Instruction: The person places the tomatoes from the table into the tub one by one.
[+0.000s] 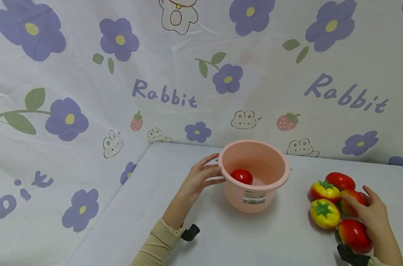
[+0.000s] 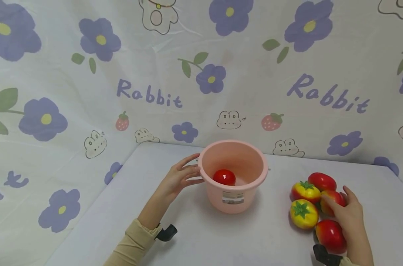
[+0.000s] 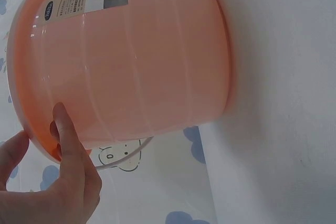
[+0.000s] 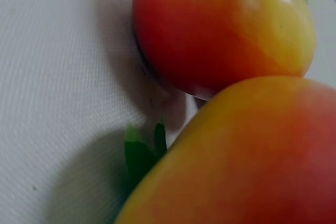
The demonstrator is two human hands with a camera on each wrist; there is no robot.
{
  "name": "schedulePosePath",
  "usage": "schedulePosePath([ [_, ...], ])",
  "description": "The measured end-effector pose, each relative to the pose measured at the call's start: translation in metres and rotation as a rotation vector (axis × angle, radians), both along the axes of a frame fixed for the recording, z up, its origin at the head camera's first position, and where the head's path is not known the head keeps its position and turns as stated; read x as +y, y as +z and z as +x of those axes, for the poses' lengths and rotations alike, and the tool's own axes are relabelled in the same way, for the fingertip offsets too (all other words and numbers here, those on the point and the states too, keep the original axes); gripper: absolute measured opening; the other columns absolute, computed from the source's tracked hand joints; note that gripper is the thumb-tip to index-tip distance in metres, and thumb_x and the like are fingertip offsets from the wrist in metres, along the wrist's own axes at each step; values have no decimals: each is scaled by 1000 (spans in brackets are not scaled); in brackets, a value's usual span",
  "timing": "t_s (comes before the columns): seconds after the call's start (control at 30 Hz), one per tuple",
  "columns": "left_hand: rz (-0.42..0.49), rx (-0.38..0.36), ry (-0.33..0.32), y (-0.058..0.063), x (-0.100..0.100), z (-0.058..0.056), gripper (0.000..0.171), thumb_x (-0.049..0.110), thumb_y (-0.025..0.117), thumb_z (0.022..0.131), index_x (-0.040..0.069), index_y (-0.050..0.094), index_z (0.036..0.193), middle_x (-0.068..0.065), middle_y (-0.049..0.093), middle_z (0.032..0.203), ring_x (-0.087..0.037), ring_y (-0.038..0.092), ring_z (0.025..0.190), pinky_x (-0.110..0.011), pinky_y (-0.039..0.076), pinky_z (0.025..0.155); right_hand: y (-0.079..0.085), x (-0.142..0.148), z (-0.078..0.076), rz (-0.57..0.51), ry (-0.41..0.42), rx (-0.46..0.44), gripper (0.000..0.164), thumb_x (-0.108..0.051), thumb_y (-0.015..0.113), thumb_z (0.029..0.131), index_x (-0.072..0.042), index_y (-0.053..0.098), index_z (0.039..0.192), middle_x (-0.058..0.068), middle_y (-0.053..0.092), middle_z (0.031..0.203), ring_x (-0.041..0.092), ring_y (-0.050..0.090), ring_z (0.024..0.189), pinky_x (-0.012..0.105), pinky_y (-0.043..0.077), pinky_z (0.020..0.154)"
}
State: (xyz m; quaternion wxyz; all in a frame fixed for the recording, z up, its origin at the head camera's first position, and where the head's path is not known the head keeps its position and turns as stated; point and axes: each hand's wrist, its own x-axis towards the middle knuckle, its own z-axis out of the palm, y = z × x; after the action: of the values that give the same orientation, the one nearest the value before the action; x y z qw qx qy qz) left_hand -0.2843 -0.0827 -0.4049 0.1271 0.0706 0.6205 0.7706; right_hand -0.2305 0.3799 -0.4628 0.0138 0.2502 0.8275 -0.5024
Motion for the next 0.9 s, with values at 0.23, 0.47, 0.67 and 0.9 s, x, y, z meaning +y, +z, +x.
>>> schedulePosePath([
  [0.23,-1,-4,1,0,0,1,50,16,66,92,24,52,140,-22,55,139,-18,70,104,-44,56,94,1,-1,2,-6,-20,51,88,-41,51,98,-14,-10,155,26,-3,160,50,6,147,65,21,115],
  [0.47,-3,-1,4,0,0,1,50,16,65,92,24,52,140,-23,55,139,-18,70,104,-44,56,94,6,-6,2,9,-81,76,85,-35,51,98,-16,-8,156,22,-1,162,46,8,148,62,23,115],
  [0.67,0,-1,5,-1,1,0,51,16,65,92,23,52,140,-24,54,139,-17,70,102,-45,56,94,17,-11,1,14,-103,109,82,-33,50,99,-17,-6,157,19,2,163,44,9,149,60,23,115],
  [0.9,-7,-9,11,0,2,0,51,16,66,91,24,52,140,-23,54,139,-17,70,103,-45,56,94,35,-21,-2,9,-121,167,79,-35,50,99,-25,-2,157,15,4,164,40,9,151,56,24,117],
])
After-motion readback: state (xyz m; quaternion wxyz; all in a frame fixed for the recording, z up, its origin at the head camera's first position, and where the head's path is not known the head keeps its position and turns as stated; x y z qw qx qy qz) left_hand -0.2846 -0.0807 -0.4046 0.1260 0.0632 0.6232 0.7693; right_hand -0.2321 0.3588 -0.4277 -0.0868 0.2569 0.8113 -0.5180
